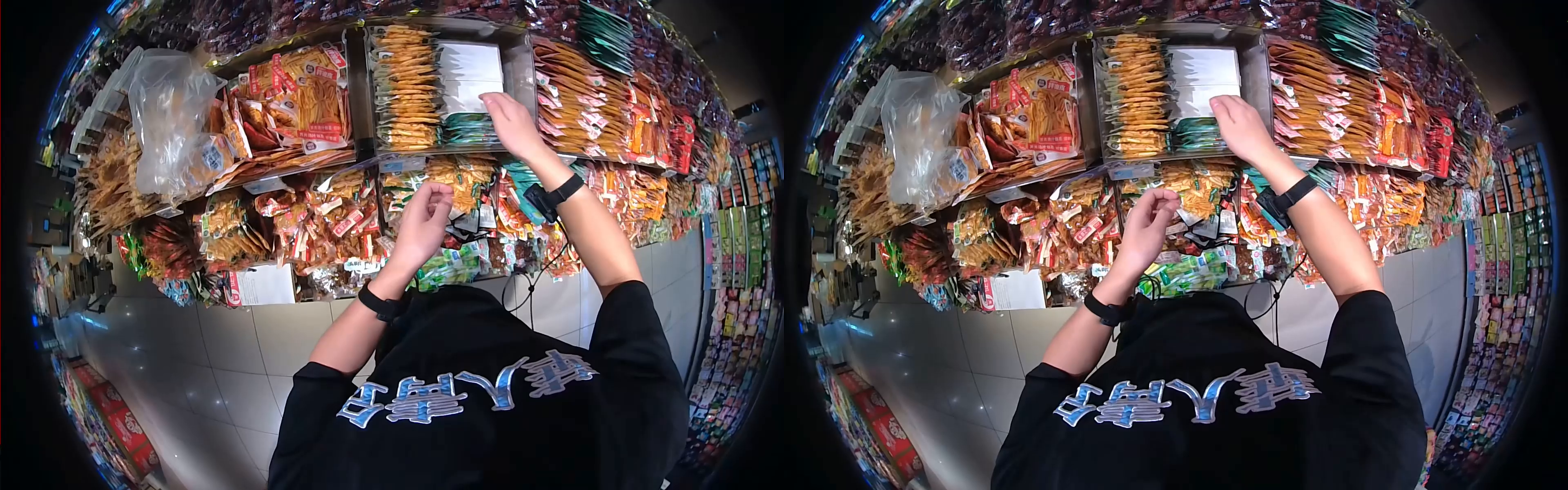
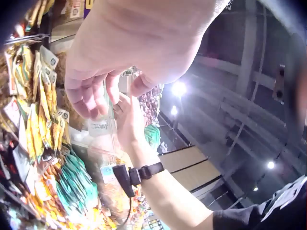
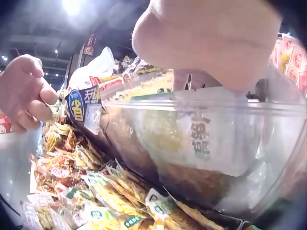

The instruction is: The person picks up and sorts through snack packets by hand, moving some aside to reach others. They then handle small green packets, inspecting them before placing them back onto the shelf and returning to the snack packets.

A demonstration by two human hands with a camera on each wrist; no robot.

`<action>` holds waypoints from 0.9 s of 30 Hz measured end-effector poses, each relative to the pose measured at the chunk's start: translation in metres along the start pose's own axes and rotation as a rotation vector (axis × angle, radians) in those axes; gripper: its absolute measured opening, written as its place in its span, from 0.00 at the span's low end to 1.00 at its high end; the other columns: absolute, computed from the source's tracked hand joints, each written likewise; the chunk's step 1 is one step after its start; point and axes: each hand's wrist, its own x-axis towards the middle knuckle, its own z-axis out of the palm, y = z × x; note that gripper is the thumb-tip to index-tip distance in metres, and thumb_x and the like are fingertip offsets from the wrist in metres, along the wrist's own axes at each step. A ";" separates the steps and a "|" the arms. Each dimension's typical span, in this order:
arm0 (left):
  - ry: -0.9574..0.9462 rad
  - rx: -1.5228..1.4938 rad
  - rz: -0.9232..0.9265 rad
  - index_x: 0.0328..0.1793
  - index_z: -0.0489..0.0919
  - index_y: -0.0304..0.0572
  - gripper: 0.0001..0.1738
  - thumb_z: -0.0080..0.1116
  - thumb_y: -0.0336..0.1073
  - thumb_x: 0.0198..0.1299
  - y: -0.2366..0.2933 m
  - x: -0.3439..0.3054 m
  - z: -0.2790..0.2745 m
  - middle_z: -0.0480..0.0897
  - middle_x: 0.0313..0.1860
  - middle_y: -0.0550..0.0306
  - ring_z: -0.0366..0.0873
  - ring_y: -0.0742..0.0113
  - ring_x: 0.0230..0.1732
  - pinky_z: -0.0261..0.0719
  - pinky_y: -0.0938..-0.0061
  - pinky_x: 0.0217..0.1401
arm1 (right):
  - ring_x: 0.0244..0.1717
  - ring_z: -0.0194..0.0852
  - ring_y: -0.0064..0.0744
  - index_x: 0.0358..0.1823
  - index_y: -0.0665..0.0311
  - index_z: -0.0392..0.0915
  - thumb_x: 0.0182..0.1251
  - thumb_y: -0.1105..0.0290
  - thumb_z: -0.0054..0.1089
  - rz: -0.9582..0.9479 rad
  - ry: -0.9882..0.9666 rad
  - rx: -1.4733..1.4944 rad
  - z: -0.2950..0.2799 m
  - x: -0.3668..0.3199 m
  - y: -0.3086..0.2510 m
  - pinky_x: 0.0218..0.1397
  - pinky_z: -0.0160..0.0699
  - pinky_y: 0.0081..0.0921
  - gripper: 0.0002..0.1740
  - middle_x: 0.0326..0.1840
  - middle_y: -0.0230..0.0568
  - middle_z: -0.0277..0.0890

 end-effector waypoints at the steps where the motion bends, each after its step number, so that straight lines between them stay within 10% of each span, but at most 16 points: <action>1: 0.019 0.121 0.018 0.54 0.75 0.33 0.11 0.58 0.28 0.68 0.013 0.001 0.002 0.82 0.50 0.52 0.81 0.62 0.50 0.77 0.68 0.57 | 0.60 0.77 0.64 0.53 0.73 0.81 0.81 0.56 0.43 0.176 -0.049 -0.038 -0.005 0.001 -0.006 0.65 0.73 0.46 0.26 0.56 0.63 0.81; 4: 0.110 0.537 0.595 0.56 0.75 0.33 0.15 0.58 0.26 0.63 0.011 0.021 0.009 0.79 0.56 0.45 0.78 0.50 0.56 0.75 0.58 0.62 | 0.62 0.75 0.66 0.54 0.75 0.80 0.80 0.50 0.43 0.358 -0.150 -0.064 -0.008 0.000 -0.003 0.67 0.71 0.49 0.31 0.57 0.69 0.79; 8: 0.158 0.798 0.789 0.65 0.72 0.27 0.26 0.62 0.26 0.60 0.024 0.041 0.028 0.73 0.66 0.34 0.69 0.38 0.71 0.69 0.51 0.73 | 0.66 0.75 0.62 0.55 0.78 0.81 0.80 0.47 0.43 0.476 -0.153 -0.026 0.012 0.005 0.036 0.70 0.68 0.44 0.34 0.57 0.70 0.80; 14: 0.041 1.235 0.719 0.78 0.62 0.21 0.40 0.52 0.49 0.71 -0.001 0.067 0.039 0.60 0.81 0.30 0.54 0.40 0.84 0.47 0.47 0.86 | 0.65 0.78 0.49 0.63 0.80 0.76 0.81 0.46 0.43 0.620 -0.058 0.531 -0.007 -0.008 0.004 0.71 0.66 0.33 0.37 0.62 0.62 0.80; 22: 0.035 1.285 0.684 0.80 0.59 0.22 0.44 0.51 0.53 0.71 0.004 0.079 0.054 0.57 0.83 0.31 0.49 0.41 0.86 0.43 0.47 0.87 | 0.71 0.74 0.52 0.63 0.78 0.76 0.83 0.47 0.41 0.286 -0.284 0.324 -0.005 -0.006 0.027 0.74 0.66 0.36 0.35 0.66 0.66 0.76; 27: 0.094 1.319 0.663 0.80 0.61 0.22 0.44 0.49 0.56 0.72 0.018 0.103 0.071 0.56 0.83 0.32 0.49 0.41 0.86 0.42 0.47 0.87 | 0.62 0.80 0.38 0.62 0.67 0.80 0.81 0.55 0.50 0.226 -0.137 0.280 -0.081 -0.016 -0.005 0.68 0.74 0.33 0.24 0.59 0.47 0.84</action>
